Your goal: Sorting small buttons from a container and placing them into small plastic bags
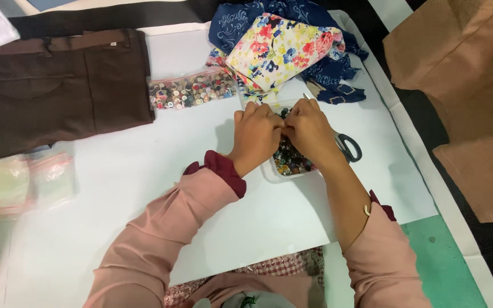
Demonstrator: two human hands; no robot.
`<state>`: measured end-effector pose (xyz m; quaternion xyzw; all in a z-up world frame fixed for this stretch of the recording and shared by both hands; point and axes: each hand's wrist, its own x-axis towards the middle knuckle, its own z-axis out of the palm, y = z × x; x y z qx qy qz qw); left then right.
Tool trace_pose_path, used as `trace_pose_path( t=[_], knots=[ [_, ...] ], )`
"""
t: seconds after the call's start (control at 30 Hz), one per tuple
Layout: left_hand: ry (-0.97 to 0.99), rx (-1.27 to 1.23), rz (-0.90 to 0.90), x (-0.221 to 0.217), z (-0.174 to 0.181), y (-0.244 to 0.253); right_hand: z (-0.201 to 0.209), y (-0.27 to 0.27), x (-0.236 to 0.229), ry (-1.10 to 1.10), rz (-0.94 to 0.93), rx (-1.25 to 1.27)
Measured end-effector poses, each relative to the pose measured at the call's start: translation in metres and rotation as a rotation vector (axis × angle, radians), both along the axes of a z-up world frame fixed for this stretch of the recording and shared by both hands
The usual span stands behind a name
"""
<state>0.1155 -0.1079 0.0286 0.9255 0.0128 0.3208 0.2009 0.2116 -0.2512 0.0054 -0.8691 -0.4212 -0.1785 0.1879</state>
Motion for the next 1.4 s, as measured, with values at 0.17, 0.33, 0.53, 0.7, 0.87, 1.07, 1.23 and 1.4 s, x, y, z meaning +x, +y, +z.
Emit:
trace_pose_path(
  t=[0.17,0.33,0.53,0.7,0.87,1.07,1.23,1.4],
  knots=[
    [0.091,0.156,-0.052,0.03,-0.028,0.003,0.003,-0.003,-0.001,0.015,-0.044,-0.082],
    [0.104,0.268,-0.034,0.038,-0.026,0.005,-0.007,-0.004,0.006,0.057,-0.066,-0.172],
    [0.179,0.27,-0.035,0.058,-0.042,0.005,-0.029,-0.003,0.013,0.058,-0.062,-0.114],
    [0.094,0.248,-0.021,0.06,-0.039,0.005,-0.014,-0.002,0.009,0.132,-0.105,-0.135],
    [0.083,0.251,-0.056,0.054,-0.034,0.01,-0.007,-0.002,0.006,0.169,-0.096,-0.139],
    [0.151,0.161,-0.137,0.052,-0.034,0.02,0.002,0.004,-0.002,0.151,-0.086,-0.131],
    [0.214,0.05,-0.201,0.043,-0.025,0.029,-0.004,0.0,0.003,0.133,-0.083,-0.077],
    [0.236,-0.146,-0.212,0.012,0.001,0.048,0.004,-0.004,0.005,0.19,-0.029,0.21]
  ],
)
